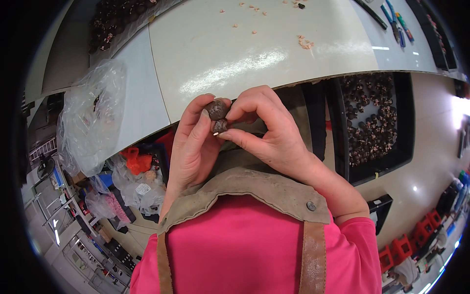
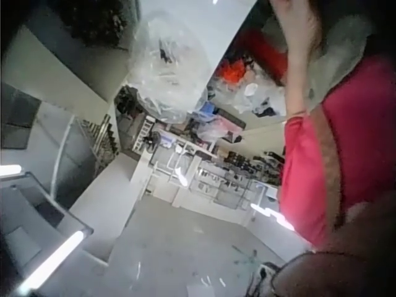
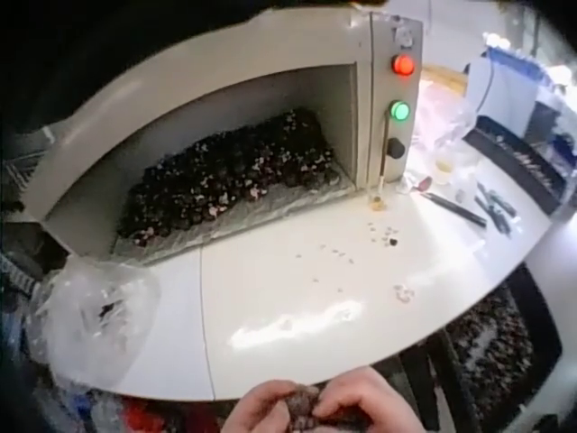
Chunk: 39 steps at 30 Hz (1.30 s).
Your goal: Assembling small toy figurines by gluing parts together at a workbench.
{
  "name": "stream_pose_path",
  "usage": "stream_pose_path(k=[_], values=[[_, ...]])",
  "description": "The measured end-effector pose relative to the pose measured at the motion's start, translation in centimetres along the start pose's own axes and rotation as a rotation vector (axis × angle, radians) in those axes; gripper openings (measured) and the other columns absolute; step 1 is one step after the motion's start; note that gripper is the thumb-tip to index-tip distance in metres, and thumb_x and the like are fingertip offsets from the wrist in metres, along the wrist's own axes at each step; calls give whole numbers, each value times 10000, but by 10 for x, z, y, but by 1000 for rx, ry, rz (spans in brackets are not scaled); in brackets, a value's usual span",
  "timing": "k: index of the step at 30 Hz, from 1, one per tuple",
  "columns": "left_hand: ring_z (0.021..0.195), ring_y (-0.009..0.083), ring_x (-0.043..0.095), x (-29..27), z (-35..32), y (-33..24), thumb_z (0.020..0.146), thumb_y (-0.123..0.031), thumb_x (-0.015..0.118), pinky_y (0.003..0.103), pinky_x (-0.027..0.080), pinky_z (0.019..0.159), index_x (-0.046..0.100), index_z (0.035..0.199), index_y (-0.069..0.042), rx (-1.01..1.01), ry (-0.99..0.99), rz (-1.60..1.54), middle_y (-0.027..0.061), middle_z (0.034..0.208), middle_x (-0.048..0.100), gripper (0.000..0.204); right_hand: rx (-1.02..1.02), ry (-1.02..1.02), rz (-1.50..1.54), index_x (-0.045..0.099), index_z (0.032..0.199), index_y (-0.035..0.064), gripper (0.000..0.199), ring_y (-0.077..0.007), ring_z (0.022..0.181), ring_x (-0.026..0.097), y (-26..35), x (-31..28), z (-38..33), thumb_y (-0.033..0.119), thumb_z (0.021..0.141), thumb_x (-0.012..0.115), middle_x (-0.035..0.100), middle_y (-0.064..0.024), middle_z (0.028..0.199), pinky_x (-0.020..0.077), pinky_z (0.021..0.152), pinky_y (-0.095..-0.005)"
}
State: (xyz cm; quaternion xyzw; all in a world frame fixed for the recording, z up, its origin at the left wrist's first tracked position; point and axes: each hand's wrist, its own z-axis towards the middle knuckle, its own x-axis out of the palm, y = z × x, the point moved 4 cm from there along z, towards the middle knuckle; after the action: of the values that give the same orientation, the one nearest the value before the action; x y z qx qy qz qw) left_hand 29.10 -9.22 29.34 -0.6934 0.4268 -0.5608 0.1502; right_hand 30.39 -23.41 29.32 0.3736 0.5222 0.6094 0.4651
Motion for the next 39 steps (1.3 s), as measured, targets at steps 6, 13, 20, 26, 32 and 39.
stream_pose_path(k=[6,13,20,26,32,39], values=[[1081,143,508,-3,-1,2,942,-129,495,317,412,935,436,1245,-75,-1,12,-26,70,1151,537,314,-54,-64,-30,542,906,66,292,-151,839,515,5,0,4,11,699,739,515,-41,928,454,702,-252],[1053,158,543,-2,0,2,948,-136,478,314,448,908,415,1256,-80,-50,-28,-75,72,1144,537,320,-52,-15,5,489,973,55,345,-141,889,492,1,-1,3,-15,726,719,475,-50,960,429,759,-255],[1048,170,556,1,1,2,955,-154,466,311,458,901,405,1268,-75,-62,-22,-60,94,1157,536,329,-36,-28,15,485,990,54,362,-142,917,494,0,-2,2,-3,725,724,468,-56,989,429,775,-261],[989,185,592,5,-1,0,954,-178,468,299,486,852,388,1287,-85,-83,-61,-18,109,1133,541,354,-68,4,-167,482,1128,46,503,-164,978,492,7,-3,8,147,718,756,479,-80,1103,416,815,-277],[908,176,604,13,-2,-7,947,-217,486,293,495,816,305,1360,-107,-77,-82,102,107,1072,554,463,41,113,-64,472,1206,32,550,-192,1015,492,3,2,9,306,783,691,485,-90,1144,400,858,-293],[963,147,560,8,-2,-4,941,-179,505,307,481,832,245,1382,-102,-98,-59,113,75,1081,538,518,45,156,32,505,1146,34,439,-210,1002,504,0,4,9,282,818,659,498,-97,1102,435,856,-311]])
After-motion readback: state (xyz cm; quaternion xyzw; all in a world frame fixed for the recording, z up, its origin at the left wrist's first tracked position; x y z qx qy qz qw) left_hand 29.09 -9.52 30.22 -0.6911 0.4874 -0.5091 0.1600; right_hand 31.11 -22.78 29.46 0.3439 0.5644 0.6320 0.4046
